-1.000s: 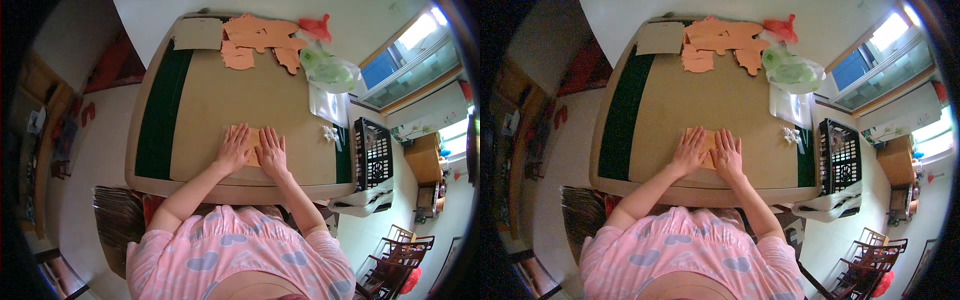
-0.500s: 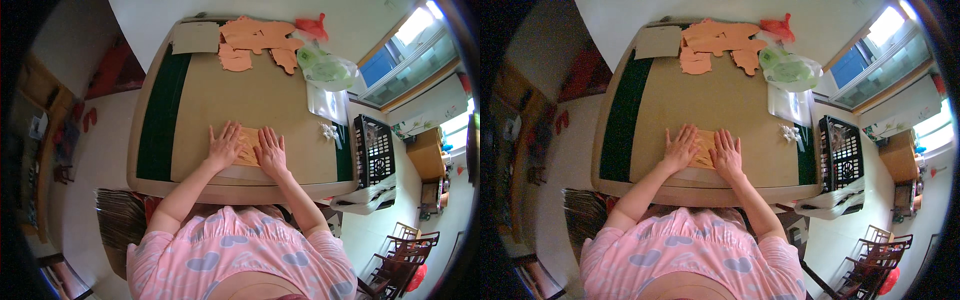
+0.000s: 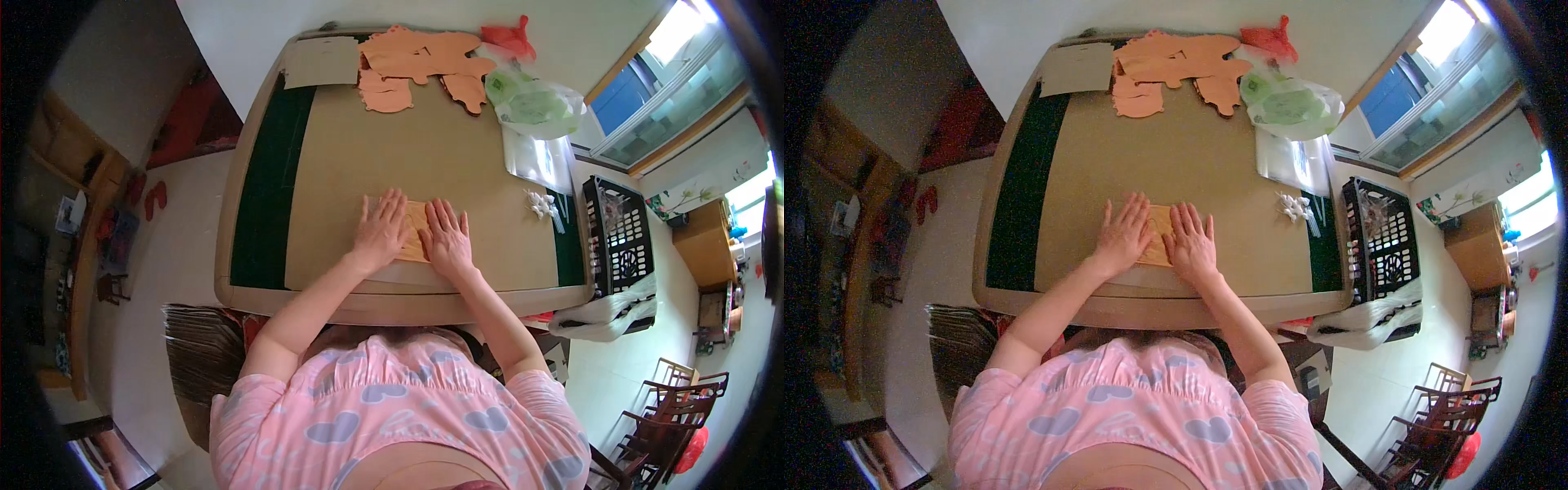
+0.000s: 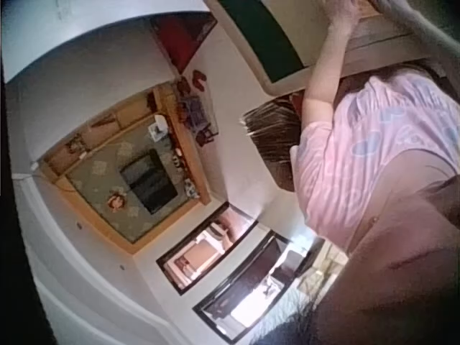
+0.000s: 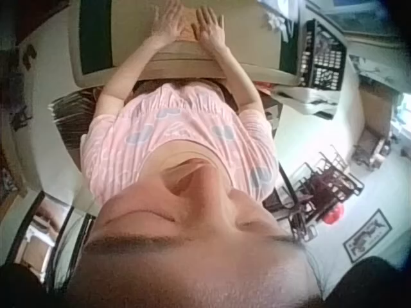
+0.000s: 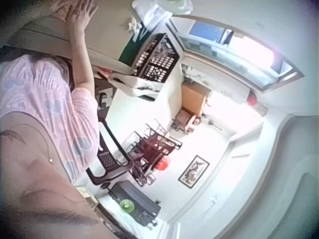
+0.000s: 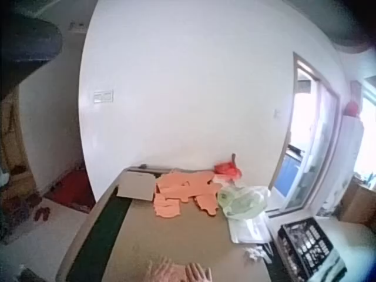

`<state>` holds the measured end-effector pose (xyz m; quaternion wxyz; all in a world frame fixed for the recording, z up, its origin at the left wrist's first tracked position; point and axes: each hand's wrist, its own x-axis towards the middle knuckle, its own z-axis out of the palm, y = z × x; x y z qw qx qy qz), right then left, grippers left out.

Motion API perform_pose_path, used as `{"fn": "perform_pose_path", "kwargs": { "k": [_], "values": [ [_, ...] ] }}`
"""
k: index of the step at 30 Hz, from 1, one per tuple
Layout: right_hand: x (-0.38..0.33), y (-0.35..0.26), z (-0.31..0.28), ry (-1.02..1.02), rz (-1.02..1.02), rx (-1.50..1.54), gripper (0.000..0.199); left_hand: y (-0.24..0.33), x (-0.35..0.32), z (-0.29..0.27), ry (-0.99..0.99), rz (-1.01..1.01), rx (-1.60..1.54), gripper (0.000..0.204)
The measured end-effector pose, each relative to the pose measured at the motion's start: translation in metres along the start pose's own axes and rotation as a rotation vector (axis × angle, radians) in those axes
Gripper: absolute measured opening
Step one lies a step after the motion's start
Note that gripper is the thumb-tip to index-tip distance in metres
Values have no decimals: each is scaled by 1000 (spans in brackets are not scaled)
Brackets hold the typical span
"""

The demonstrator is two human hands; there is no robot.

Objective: Folding protective foam or cardboard pieces and inserting them into plastic bags.

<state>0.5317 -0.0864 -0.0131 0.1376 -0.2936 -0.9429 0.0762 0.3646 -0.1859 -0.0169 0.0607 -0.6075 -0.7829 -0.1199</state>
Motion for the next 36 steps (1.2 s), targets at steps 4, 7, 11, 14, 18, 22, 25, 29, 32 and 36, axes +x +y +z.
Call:
{"fn": "perform_pose_path", "kwargs": {
  "k": [4, 7, 11, 14, 18, 22, 25, 29, 32, 36],
  "values": [
    [0, -2, -3, -11, 4, 15, 57, -1, -22, -2, -65, 54, -114, 68],
    [0, -5, -7, -41, 7, 21, 56, -5, -25, -4, -81, 52, -128, 69],
    [-23, -18, -14, -22, -172, -47, 53, -7, -27, 0, -80, 74, -108, 70],
    [-62, -32, -26, -118, -249, -21, 53, -6, -25, 0, -58, 62, -106, 71],
    [-86, 1, -46, -118, -134, -41, 50, -8, -27, 1, -44, 53, -147, 72],
    [-94, 20, -76, -185, -8, -77, 47, -8, -24, -5, -87, 55, -147, 74],
    [-74, 18, -71, -103, -23, 72, 44, -8, -25, -5, -116, 57, -147, 75],
    [-49, -4, -48, -27, -91, 104, 44, -6, -24, -4, -91, 69, -92, 73],
    [-55, 1, -44, -92, -125, 17, 45, -7, -28, -2, -51, 64, -112, 73],
    [-61, 22, -59, -138, -32, -72, 44, -6, -27, -1, -17, 65, -125, 73]
  ]
}}
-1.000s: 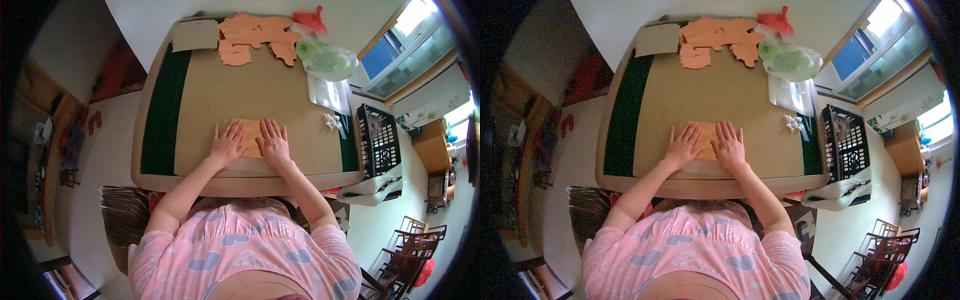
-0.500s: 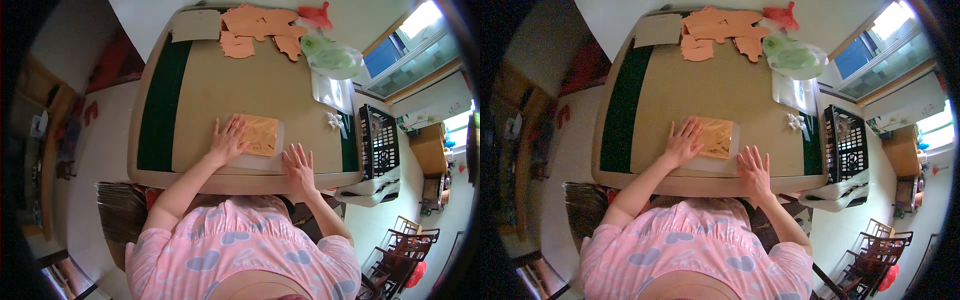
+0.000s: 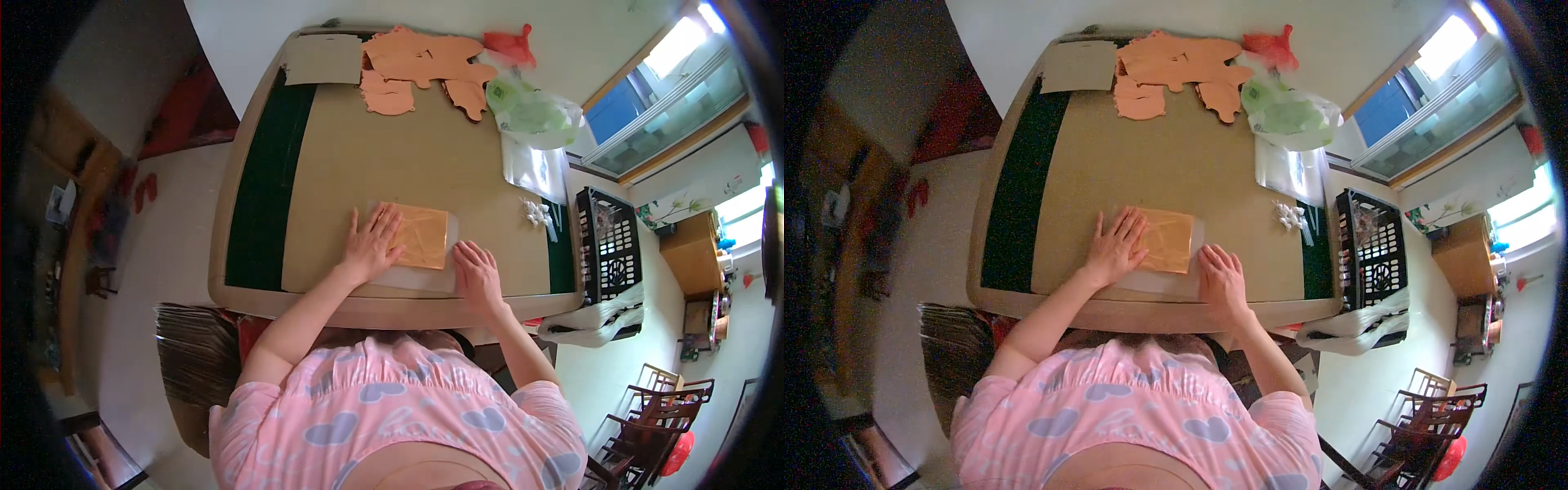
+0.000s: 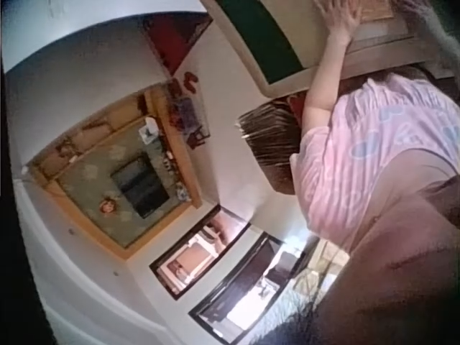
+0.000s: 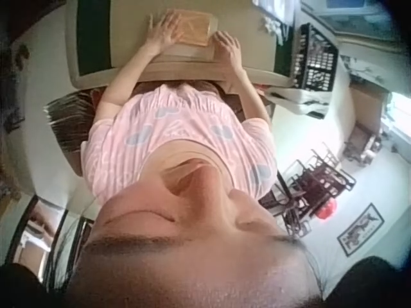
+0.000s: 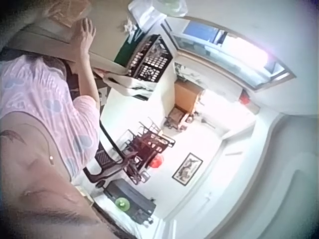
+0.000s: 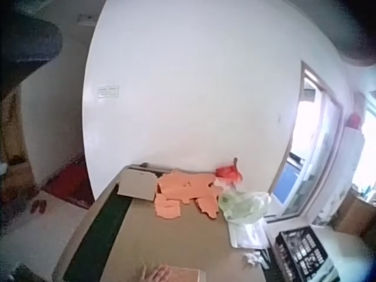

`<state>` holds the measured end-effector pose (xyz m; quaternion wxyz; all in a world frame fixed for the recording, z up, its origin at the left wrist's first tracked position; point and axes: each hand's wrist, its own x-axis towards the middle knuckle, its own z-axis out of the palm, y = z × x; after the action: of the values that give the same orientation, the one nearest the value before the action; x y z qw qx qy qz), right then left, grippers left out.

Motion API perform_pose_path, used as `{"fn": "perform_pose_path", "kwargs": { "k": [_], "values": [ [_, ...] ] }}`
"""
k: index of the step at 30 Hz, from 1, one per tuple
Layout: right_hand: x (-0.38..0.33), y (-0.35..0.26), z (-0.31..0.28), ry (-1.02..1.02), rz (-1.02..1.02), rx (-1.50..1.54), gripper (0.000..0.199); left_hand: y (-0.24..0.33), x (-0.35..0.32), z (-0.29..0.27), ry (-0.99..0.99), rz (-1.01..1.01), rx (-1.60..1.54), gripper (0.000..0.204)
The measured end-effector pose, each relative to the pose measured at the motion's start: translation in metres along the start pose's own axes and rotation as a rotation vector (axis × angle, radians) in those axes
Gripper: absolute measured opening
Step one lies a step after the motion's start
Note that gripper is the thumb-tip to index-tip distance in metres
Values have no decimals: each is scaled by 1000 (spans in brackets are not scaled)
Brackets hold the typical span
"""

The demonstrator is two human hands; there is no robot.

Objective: Folding protective foam or cardboard pieces and inserting them into plastic bags.

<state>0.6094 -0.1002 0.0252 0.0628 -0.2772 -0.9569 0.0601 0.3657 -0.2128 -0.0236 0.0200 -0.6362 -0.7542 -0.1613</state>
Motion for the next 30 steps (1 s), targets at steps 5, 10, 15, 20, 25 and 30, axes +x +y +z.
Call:
{"fn": "perform_pose_path", "kwargs": {
  "k": [5, 10, 15, 20, 25, 30],
  "values": [
    [26, -18, -1, 122, -173, 128, 37, -3, 0, 6, 13, 2, -33, 71],
    [19, 12, 8, 118, -116, 106, 32, -1, 0, 4, 21, -8, -63, 71],
    [66, 31, 15, 138, 310, 445, 23, -4, -2, 5, -1, -18, -60, 69],
    [99, 53, 32, 72, 442, 592, 19, -3, -1, 1, -51, -19, -43, 64],
    [112, 56, 25, -164, 595, 941, 11, -1, -2, 1, -10, -40, -64, 64],
    [91, 56, -4, -257, 643, 975, 9, -1, -2, 1, 24, -56, -107, 64]
  ]
}}
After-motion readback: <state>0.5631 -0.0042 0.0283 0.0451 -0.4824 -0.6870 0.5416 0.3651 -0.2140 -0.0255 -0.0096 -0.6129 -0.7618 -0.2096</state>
